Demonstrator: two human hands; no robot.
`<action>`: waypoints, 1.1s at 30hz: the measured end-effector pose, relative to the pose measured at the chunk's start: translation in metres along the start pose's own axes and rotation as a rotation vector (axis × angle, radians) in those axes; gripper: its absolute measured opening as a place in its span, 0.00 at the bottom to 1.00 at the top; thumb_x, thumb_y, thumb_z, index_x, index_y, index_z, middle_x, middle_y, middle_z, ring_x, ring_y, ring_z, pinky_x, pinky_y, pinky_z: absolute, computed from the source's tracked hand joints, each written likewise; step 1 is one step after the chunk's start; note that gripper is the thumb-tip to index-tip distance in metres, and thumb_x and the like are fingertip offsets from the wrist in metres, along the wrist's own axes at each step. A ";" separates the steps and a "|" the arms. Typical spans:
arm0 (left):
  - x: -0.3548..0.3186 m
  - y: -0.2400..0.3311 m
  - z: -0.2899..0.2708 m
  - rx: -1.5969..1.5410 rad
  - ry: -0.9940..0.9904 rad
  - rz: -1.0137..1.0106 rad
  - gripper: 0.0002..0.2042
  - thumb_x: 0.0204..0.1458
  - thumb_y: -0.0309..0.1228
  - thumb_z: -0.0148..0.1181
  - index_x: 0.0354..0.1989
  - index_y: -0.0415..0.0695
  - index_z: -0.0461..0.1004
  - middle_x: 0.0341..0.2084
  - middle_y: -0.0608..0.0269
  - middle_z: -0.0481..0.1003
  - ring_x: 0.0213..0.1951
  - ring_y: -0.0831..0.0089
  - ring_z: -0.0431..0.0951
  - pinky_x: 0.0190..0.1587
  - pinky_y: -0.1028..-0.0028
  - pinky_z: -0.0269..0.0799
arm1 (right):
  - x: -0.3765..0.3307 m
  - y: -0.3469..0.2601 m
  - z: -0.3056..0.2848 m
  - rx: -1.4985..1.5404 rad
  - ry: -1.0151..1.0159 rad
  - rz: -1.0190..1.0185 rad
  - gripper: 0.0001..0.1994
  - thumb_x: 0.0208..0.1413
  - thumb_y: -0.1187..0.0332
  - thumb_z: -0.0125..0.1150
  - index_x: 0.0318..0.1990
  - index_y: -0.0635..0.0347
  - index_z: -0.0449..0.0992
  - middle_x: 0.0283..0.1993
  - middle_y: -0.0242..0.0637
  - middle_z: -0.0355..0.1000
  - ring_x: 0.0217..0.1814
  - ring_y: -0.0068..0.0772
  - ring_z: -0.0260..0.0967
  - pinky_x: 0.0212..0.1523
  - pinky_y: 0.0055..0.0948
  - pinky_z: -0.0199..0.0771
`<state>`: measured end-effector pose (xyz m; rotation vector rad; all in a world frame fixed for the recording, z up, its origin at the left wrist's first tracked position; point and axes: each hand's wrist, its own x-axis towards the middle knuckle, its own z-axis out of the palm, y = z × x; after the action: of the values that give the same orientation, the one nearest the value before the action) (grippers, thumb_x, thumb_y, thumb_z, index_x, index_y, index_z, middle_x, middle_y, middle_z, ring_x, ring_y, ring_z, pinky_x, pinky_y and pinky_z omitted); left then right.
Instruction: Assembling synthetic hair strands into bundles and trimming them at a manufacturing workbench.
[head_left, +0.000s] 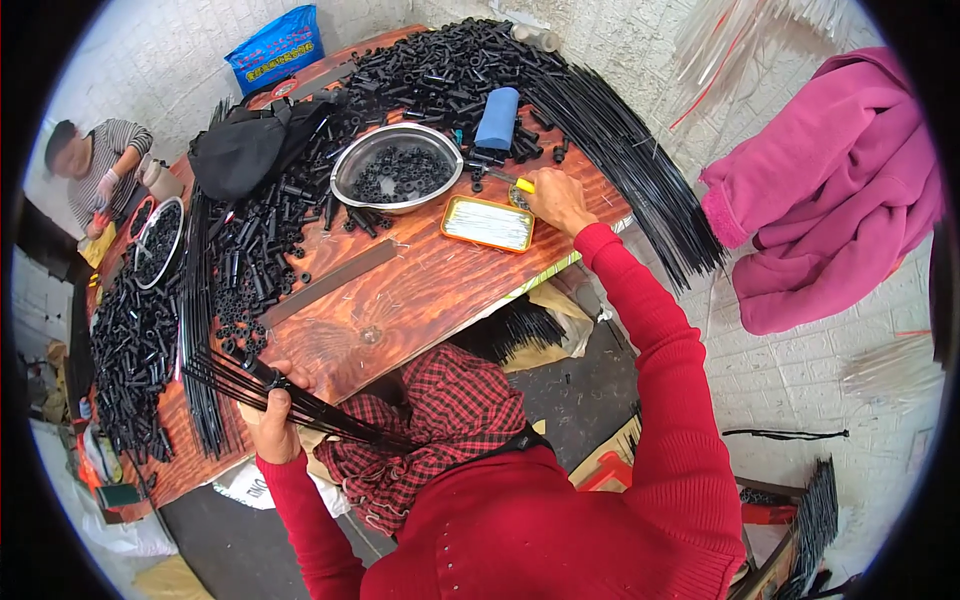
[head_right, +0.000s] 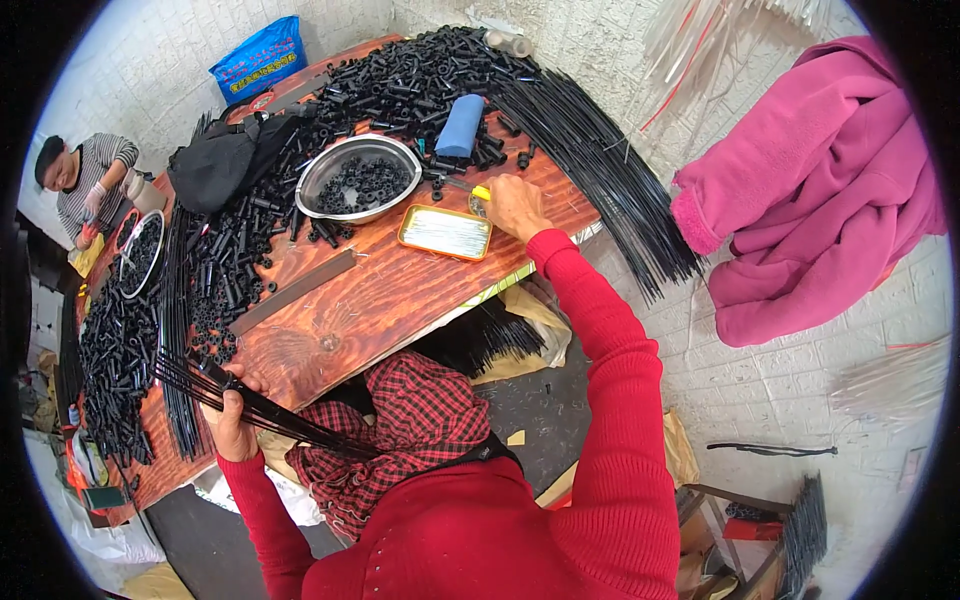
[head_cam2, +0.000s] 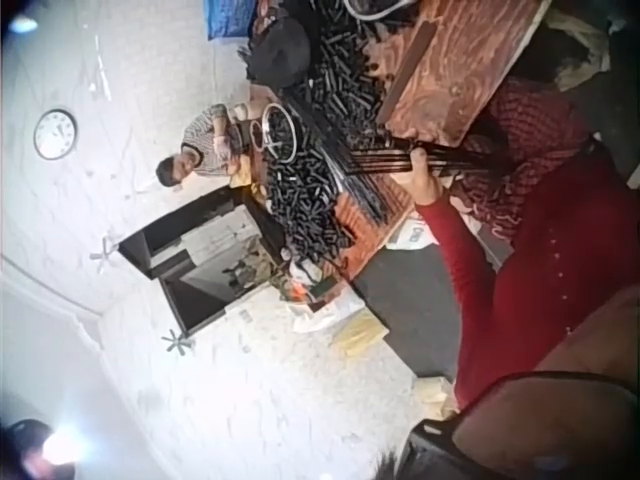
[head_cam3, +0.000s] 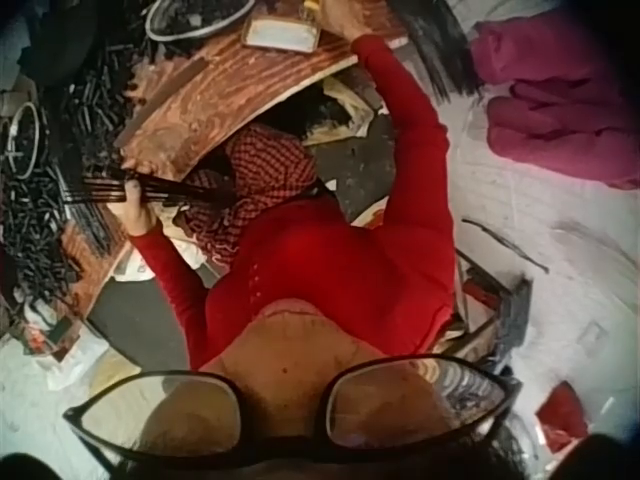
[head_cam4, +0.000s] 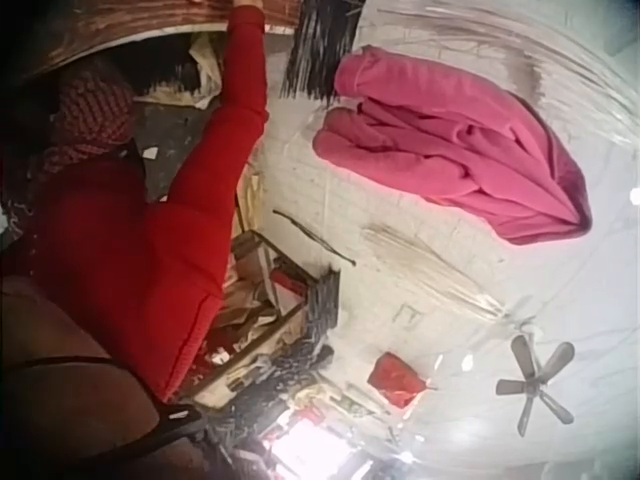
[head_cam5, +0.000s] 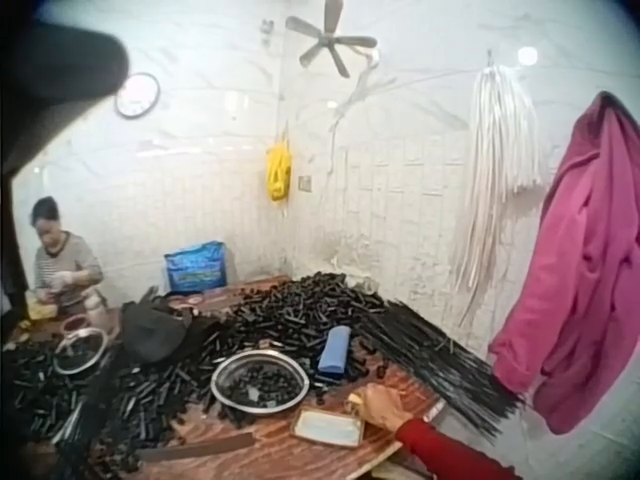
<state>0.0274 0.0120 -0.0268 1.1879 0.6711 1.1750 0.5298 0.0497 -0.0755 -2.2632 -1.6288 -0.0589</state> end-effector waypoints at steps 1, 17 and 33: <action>0.000 0.001 0.001 0.011 0.008 0.000 0.21 0.52 0.36 0.64 0.47 0.32 0.68 0.30 0.53 0.73 0.35 0.61 0.74 0.41 0.63 0.71 | 0.000 0.000 0.000 0.016 -0.009 -0.003 0.12 0.49 0.64 0.61 0.41 0.51 0.82 0.36 0.47 0.77 0.38 0.50 0.76 0.39 0.46 0.75; -0.002 0.002 0.001 0.023 0.042 0.002 0.24 0.50 0.38 0.66 0.47 0.32 0.68 0.29 0.54 0.73 0.35 0.61 0.73 0.39 0.65 0.71 | 0.006 0.011 -0.001 -0.075 0.000 -0.006 0.11 0.50 0.63 0.61 0.38 0.57 0.80 0.36 0.46 0.77 0.40 0.48 0.75 0.39 0.46 0.74; -0.004 0.004 0.001 0.008 0.032 0.015 0.23 0.51 0.37 0.65 0.47 0.33 0.68 0.30 0.54 0.73 0.35 0.61 0.73 0.39 0.65 0.71 | 0.005 0.017 -0.002 0.135 -0.011 0.169 0.13 0.49 0.60 0.63 0.37 0.60 0.80 0.32 0.47 0.77 0.37 0.46 0.75 0.38 0.42 0.72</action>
<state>0.0263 0.0078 -0.0235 1.1852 0.6927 1.2075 0.5478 0.0490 -0.0768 -2.2897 -1.3965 0.1020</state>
